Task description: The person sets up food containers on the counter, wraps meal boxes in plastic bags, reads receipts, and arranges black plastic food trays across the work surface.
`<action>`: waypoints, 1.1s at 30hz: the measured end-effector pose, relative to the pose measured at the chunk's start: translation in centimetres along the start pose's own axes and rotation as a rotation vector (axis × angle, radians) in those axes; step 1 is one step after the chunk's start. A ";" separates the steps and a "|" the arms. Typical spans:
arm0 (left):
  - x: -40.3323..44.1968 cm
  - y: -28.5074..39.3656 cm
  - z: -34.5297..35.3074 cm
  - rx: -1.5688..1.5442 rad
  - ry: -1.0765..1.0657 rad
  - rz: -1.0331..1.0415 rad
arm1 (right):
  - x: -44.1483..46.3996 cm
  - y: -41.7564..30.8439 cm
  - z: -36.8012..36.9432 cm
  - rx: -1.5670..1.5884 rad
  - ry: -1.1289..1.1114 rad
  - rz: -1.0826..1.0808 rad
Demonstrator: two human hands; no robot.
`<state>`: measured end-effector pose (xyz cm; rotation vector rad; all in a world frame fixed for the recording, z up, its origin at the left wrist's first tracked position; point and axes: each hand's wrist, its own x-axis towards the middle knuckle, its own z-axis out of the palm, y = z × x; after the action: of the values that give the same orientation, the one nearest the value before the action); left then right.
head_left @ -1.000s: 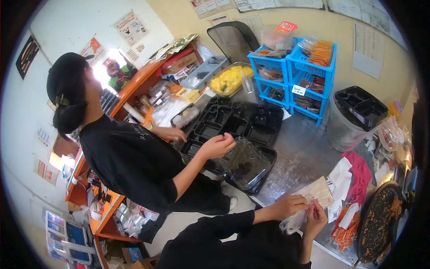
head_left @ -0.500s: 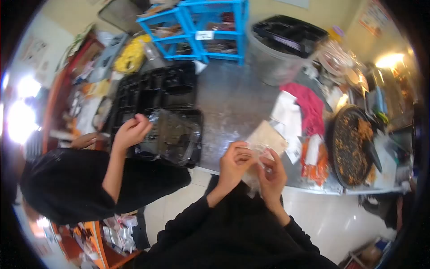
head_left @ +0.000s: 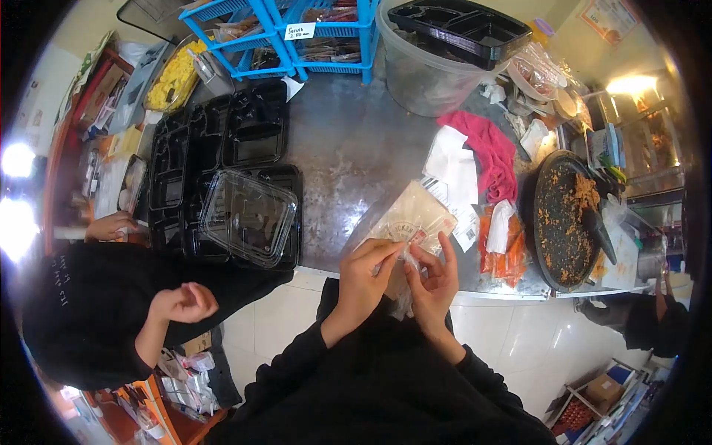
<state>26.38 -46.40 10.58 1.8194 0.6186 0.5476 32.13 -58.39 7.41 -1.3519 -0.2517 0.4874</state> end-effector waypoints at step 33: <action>7.3 -2.9 -2.0 -0.112 -0.559 -0.301 | 3.2 -3.0 -1.4 -0.672 -0.371 -0.376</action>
<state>30.22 -39.39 8.97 1.6320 0.4497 -0.1298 36.12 -58.50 9.71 -1.8012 -1.0262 0.3401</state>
